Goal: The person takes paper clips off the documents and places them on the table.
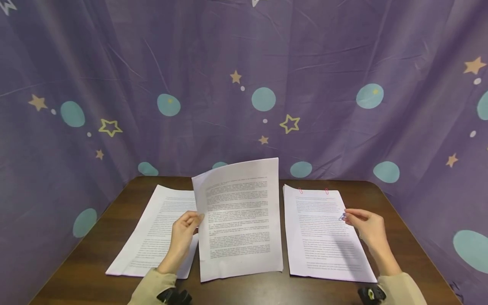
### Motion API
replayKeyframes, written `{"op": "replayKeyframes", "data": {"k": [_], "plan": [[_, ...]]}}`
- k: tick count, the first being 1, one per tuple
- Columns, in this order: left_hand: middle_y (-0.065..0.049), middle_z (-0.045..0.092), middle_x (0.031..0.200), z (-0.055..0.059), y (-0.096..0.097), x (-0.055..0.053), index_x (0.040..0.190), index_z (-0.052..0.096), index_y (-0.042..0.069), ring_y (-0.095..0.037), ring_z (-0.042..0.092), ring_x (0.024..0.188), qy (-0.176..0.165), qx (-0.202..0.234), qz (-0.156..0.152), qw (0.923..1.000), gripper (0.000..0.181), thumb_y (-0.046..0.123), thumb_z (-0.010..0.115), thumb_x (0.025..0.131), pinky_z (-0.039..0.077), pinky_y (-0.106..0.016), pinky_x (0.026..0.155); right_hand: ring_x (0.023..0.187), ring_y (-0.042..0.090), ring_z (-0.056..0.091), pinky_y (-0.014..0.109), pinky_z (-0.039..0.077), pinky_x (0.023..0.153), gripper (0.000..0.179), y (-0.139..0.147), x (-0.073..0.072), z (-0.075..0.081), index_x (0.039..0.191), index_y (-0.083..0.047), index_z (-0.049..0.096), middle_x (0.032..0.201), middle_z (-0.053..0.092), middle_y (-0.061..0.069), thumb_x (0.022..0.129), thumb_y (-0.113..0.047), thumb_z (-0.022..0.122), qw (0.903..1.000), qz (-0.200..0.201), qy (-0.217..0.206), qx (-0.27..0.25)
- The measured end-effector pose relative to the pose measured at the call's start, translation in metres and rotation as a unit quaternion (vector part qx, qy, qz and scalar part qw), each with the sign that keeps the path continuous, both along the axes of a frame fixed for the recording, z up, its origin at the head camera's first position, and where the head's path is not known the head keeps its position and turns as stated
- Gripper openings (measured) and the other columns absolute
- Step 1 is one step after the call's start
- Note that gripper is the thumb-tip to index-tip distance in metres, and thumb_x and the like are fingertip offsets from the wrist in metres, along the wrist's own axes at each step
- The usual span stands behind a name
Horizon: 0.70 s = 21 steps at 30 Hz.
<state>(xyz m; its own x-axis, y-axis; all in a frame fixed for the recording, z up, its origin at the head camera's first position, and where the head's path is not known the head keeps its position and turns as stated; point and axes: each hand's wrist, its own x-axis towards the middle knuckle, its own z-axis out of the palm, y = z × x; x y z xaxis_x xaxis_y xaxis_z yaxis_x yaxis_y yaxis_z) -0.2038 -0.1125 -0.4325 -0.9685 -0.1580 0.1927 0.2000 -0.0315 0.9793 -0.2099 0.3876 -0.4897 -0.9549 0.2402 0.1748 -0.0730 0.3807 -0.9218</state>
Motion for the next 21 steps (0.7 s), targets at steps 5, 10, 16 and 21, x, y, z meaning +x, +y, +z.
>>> {"op": "replayKeyframes", "data": {"k": [5, 10, 16, 21], "plan": [[0.002, 0.063, 0.066, -0.001, 0.000, -0.001, 0.090, 0.056, -0.012, -0.006, 0.048, 0.052, -0.007, 0.009, -0.001, 0.9999, 0.015, 0.000, 0.059, 0.082, 0.041, -0.020, 0.052, 0.077, 0.010, 0.065, 0.018, 0.050, 0.065, 0.044, 0.025, -0.003, -0.022, 0.111, 0.001, 0.059, 0.089, 0.067, -0.006, 0.081, -0.031, 0.063, 0.9999, 0.008, -0.006, -0.002], [0.003, 0.062, 0.064, -0.001, 0.000, -0.002, 0.089, 0.056, -0.012, -0.006, 0.047, 0.052, -0.007, 0.010, 0.001, 0.9999, 0.013, -0.001, 0.058, 0.083, 0.039, -0.020, 0.051, 0.073, 0.010, 0.065, 0.017, 0.050, 0.063, 0.041, 0.036, -0.001, -0.032, 0.105, 0.003, 0.061, 0.083, 0.067, -0.010, 0.080, -0.030, 0.064, 0.9998, -0.014, 0.013, -0.001], [-0.001, 0.064, 0.067, -0.001, 0.000, -0.002, 0.089, 0.057, -0.011, -0.006, 0.050, 0.053, -0.011, -0.007, 0.004, 0.9999, 0.014, 0.001, 0.058, 0.083, 0.041, -0.019, 0.053, 0.068, 0.008, 0.065, 0.018, 0.050, 0.060, 0.014, 0.042, 0.012, -0.026, 0.090, -0.012, 0.068, 0.076, 0.066, -0.014, 0.081, -0.022, 0.065, 0.9999, 0.000, 0.003, -0.016], [-0.006, 0.065, 0.070, 0.000, 0.000, 0.001, 0.090, 0.057, -0.010, -0.006, 0.051, 0.054, -0.013, -0.014, 0.008, 0.9998, 0.014, 0.002, 0.058, 0.083, 0.042, -0.019, 0.054, 0.067, 0.009, 0.065, 0.020, 0.051, 0.060, 0.015, 0.037, 0.029, -0.007, 0.088, -0.008, 0.069, 0.075, 0.066, -0.010, 0.080, -0.020, 0.065, 0.9981, 0.029, -0.047, -0.026]]}}
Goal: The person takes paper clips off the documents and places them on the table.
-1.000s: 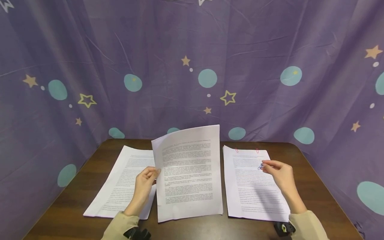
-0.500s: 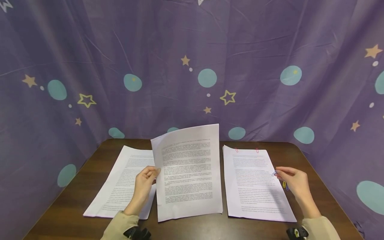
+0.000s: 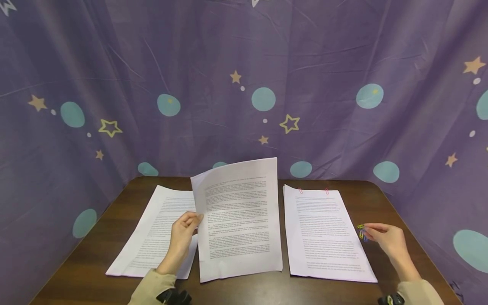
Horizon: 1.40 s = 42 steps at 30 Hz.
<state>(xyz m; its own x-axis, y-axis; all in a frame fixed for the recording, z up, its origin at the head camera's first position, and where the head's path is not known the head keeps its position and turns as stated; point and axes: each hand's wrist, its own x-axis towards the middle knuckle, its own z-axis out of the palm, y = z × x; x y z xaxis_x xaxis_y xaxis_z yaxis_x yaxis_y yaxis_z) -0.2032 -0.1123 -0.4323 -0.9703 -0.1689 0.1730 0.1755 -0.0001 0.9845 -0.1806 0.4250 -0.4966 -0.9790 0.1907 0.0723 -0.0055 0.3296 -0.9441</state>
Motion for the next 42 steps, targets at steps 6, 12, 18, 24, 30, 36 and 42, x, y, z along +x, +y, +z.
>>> {"op": "replayKeyframes", "data": {"k": [6, 12, 18, 24, 30, 36, 42], "plan": [[-0.012, 0.066, 0.074, 0.000, 0.000, 0.001, 0.090, 0.057, -0.011, -0.006, 0.053, 0.055, 0.006, 0.000, 0.003, 1.0000, 0.014, 0.001, 0.058, 0.083, 0.044, -0.019, 0.053, 0.067, 0.009, 0.064, 0.022, 0.051, 0.063, 0.018, -0.015, 0.017, 0.022, 0.092, 0.010, 0.063, 0.076, 0.067, -0.001, 0.083, -0.004, 0.056, 0.9986, 0.000, -0.037, 0.039], [-0.011, 0.066, 0.074, -0.001, 0.000, 0.000, 0.090, 0.057, -0.011, -0.006, 0.054, 0.056, 0.013, 0.004, 0.001, 0.9999, 0.014, 0.001, 0.058, 0.083, 0.046, -0.021, 0.054, 0.064, 0.008, 0.064, 0.024, 0.052, 0.062, 0.028, -0.019, 0.022, 0.029, 0.098, 0.026, 0.050, 0.079, 0.066, 0.015, 0.082, 0.003, 0.053, 0.9946, -0.006, -0.047, 0.093], [-0.006, 0.066, 0.071, -0.002, 0.000, -0.001, 0.089, 0.057, -0.011, -0.007, 0.055, 0.055, 0.014, 0.008, 0.001, 0.9999, 0.014, 0.001, 0.058, 0.083, 0.047, -0.022, 0.054, 0.062, 0.007, 0.063, 0.024, 0.052, 0.061, 0.028, -0.013, 0.022, 0.023, 0.096, 0.026, 0.051, 0.076, 0.066, 0.012, 0.079, 0.004, 0.056, 0.9943, -0.011, -0.067, 0.082], [-0.008, 0.066, 0.072, -0.002, 0.000, -0.001, 0.089, 0.057, -0.011, -0.006, 0.055, 0.056, 0.017, 0.002, 0.002, 0.9998, 0.014, 0.002, 0.059, 0.083, 0.047, -0.021, 0.055, 0.061, 0.006, 0.062, 0.023, 0.052, 0.060, 0.027, -0.008, 0.021, 0.016, 0.095, 0.026, 0.051, 0.074, 0.066, 0.010, 0.078, 0.005, 0.055, 0.9939, -0.008, -0.082, 0.073], [-0.008, 0.066, 0.072, -0.002, 0.001, 0.000, 0.090, 0.057, -0.011, -0.007, 0.056, 0.057, 0.023, 0.007, -0.001, 0.9997, 0.015, 0.001, 0.059, 0.082, 0.048, -0.021, 0.055, 0.060, 0.007, 0.062, 0.022, 0.051, 0.060, 0.024, -0.006, 0.020, 0.017, 0.093, 0.025, 0.053, 0.072, 0.066, 0.009, 0.079, 0.006, 0.056, 0.9928, -0.006, -0.103, 0.061], [-0.005, 0.066, 0.070, -0.001, 0.000, 0.000, 0.089, 0.057, -0.012, -0.006, 0.054, 0.055, 0.019, 0.010, -0.004, 0.9998, 0.014, 0.001, 0.058, 0.082, 0.046, -0.020, 0.054, 0.061, 0.006, 0.062, 0.022, 0.051, 0.060, 0.026, -0.004, 0.019, 0.014, 0.092, 0.025, 0.053, 0.073, 0.066, 0.010, 0.078, 0.005, 0.057, 0.9925, -0.002, -0.105, 0.063], [-0.009, 0.065, 0.070, 0.011, 0.002, 0.006, 0.088, 0.056, -0.014, -0.006, 0.052, 0.054, 0.011, 0.015, -0.005, 0.9998, 0.012, -0.004, 0.057, 0.082, 0.045, -0.020, 0.053, 0.060, 0.004, 0.061, 0.022, 0.051, 0.058, 0.025, -0.003, 0.020, 0.010, 0.092, 0.024, 0.054, 0.072, 0.066, 0.011, 0.077, 0.004, 0.056, 0.9905, -0.002, -0.101, 0.093]]}}
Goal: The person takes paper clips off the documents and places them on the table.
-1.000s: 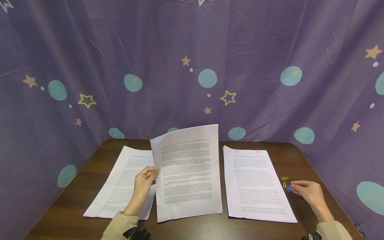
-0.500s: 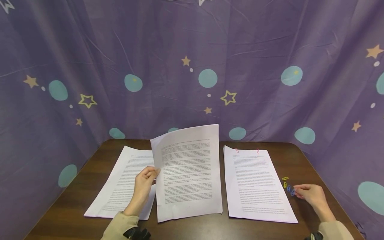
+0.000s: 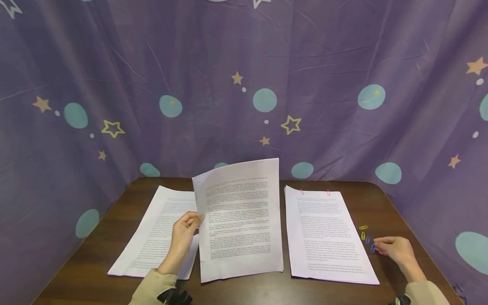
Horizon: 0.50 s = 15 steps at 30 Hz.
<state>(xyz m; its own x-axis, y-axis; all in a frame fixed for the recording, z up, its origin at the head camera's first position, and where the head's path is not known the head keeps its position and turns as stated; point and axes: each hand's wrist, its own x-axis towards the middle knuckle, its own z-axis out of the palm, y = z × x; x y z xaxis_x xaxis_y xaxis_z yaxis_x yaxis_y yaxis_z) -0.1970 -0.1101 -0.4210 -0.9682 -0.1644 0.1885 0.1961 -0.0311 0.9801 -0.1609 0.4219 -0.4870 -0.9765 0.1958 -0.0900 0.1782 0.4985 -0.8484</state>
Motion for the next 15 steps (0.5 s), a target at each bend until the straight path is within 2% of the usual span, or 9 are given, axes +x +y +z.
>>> {"op": "replayKeyframes", "data": {"k": [4, 11, 15], "plan": [[-0.010, 0.065, 0.070, 0.005, 0.001, 0.003, 0.088, 0.055, -0.015, -0.006, 0.053, 0.054, 0.002, -0.003, -0.001, 1.0000, 0.012, -0.005, 0.056, 0.082, 0.045, -0.020, 0.053, 0.058, 0.004, 0.060, 0.022, 0.051, 0.056, 0.025, 0.000, 0.000, 0.000, 0.092, 0.022, 0.055, 0.072, 0.066, 0.011, 0.076, 0.003, 0.058, 0.9997, -0.002, 0.004, 0.026], [-0.006, 0.066, 0.071, -0.008, -0.002, -0.006, 0.090, 0.057, -0.012, -0.006, 0.053, 0.055, -0.007, 0.001, -0.003, 1.0000, 0.014, 0.000, 0.058, 0.082, 0.045, -0.020, 0.054, 0.061, 0.002, 0.058, 0.025, 0.051, 0.056, 0.036, -0.008, -0.003, 0.009, 0.102, 0.019, 0.052, 0.082, 0.065, 0.018, 0.078, -0.006, 0.061, 0.9976, 0.007, 0.013, 0.068], [-0.009, 0.065, 0.071, -0.003, 0.000, -0.002, 0.089, 0.056, -0.013, -0.007, 0.053, 0.054, -0.005, 0.006, -0.003, 1.0000, 0.014, -0.002, 0.058, 0.082, 0.045, -0.020, 0.053, 0.062, 0.000, 0.057, 0.025, 0.051, 0.057, 0.037, -0.022, -0.005, 0.014, 0.105, 0.019, 0.052, 0.089, 0.062, 0.025, 0.080, -0.008, 0.061, 0.9956, 0.012, 0.035, 0.086]]}}
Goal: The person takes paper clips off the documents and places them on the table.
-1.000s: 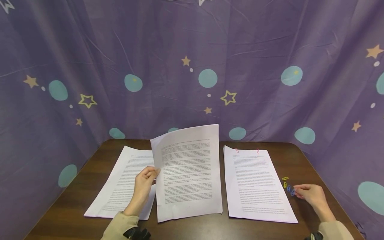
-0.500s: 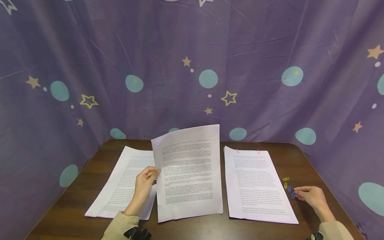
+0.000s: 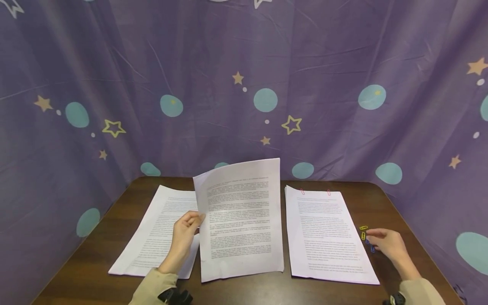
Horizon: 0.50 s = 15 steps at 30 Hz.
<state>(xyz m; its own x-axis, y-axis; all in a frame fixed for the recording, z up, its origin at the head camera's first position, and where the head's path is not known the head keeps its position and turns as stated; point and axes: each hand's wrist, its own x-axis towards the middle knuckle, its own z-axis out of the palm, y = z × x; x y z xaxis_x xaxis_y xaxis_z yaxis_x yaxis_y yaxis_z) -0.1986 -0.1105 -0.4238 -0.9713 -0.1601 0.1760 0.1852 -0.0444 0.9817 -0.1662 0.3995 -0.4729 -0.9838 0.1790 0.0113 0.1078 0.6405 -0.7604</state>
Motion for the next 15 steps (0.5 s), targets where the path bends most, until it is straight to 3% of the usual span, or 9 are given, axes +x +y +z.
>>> {"op": "replayKeyframes", "data": {"k": [5, 11, 15], "plan": [[-0.012, 0.065, 0.072, 0.010, 0.002, 0.006, 0.088, 0.055, -0.015, -0.007, 0.053, 0.054, 0.002, -0.008, 0.002, 1.0000, 0.013, -0.004, 0.056, 0.082, 0.045, -0.020, 0.053, 0.067, 0.003, 0.060, 0.025, 0.051, 0.060, 0.040, -0.013, -0.010, 0.000, 0.106, 0.016, 0.054, 0.093, 0.063, 0.021, 0.081, -0.014, 0.062, 0.9992, 0.026, 0.023, -0.020], [-0.008, 0.066, 0.072, -0.003, -0.001, -0.001, 0.089, 0.057, -0.012, -0.007, 0.053, 0.055, -0.002, -0.004, 0.001, 1.0000, 0.014, 0.000, 0.058, 0.082, 0.045, -0.020, 0.054, 0.070, 0.003, 0.060, 0.022, 0.051, 0.058, 0.033, -0.016, -0.030, -0.015, 0.102, 0.006, 0.060, 0.083, 0.066, -0.006, 0.082, -0.019, 0.063, 0.9911, 0.082, 0.070, -0.078], [-0.007, 0.066, 0.071, -0.005, -0.002, -0.003, 0.089, 0.057, -0.011, -0.007, 0.053, 0.055, -0.005, -0.002, 0.004, 1.0000, 0.013, 0.000, 0.059, 0.082, 0.045, -0.020, 0.054, 0.070, 0.004, 0.060, 0.021, 0.050, 0.059, 0.026, -0.032, -0.033, -0.009, 0.099, 0.004, 0.062, 0.085, 0.066, -0.004, 0.081, -0.015, 0.063, 0.9845, 0.102, 0.106, -0.094]]}}
